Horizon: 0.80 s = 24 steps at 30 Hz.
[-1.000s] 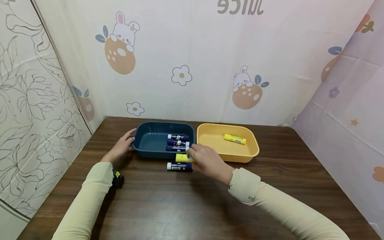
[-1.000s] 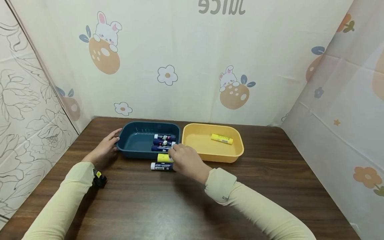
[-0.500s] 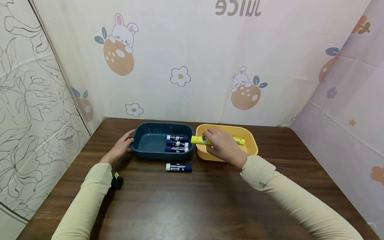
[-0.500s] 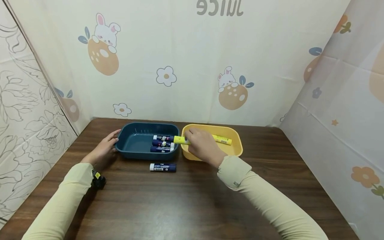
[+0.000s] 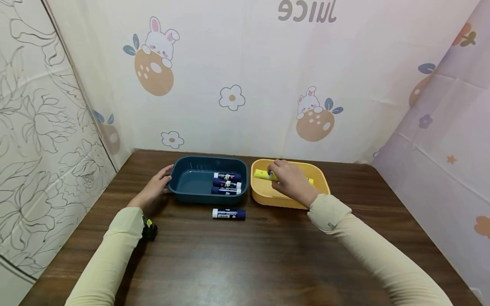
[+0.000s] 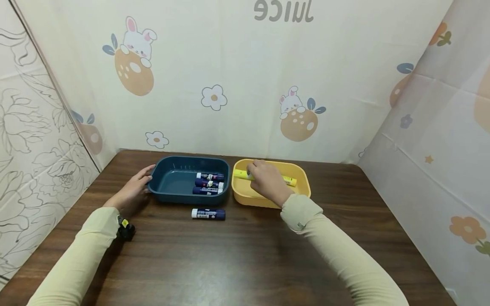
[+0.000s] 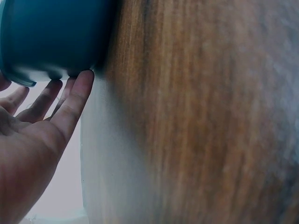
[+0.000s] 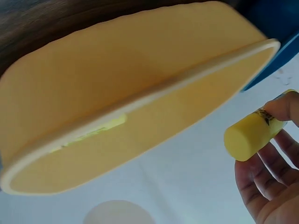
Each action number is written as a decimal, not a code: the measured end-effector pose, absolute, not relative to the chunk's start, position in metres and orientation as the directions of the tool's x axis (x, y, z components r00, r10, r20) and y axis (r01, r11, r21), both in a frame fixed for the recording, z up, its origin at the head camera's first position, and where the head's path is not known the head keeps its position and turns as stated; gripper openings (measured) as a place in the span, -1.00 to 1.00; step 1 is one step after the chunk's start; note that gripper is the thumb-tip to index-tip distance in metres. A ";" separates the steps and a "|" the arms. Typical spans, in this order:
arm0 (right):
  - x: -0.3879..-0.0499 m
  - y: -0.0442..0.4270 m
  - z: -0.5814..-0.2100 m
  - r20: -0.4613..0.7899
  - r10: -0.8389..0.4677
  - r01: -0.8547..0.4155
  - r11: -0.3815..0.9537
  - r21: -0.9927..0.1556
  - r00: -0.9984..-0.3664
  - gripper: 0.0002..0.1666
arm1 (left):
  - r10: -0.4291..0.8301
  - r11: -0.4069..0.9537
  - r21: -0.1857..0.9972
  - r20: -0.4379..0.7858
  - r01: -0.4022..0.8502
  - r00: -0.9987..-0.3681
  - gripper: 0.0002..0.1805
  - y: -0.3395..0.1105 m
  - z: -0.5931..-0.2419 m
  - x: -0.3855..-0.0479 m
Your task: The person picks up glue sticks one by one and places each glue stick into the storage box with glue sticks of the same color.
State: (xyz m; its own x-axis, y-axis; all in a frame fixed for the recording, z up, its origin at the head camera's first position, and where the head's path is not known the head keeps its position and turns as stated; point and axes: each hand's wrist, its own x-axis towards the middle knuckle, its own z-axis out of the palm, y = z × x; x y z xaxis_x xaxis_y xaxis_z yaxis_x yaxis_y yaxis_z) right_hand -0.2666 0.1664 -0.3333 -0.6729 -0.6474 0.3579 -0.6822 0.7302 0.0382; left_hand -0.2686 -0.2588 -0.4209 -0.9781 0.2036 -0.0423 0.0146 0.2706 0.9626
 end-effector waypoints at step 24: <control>-0.316 0.193 -0.389 0.264 -0.564 -0.573 0.818 0.051 -0.782 -0.77 | 0.187 0.298 0.955 -0.054 0.005 -0.981 -0.40 -0.260 -0.425 -0.272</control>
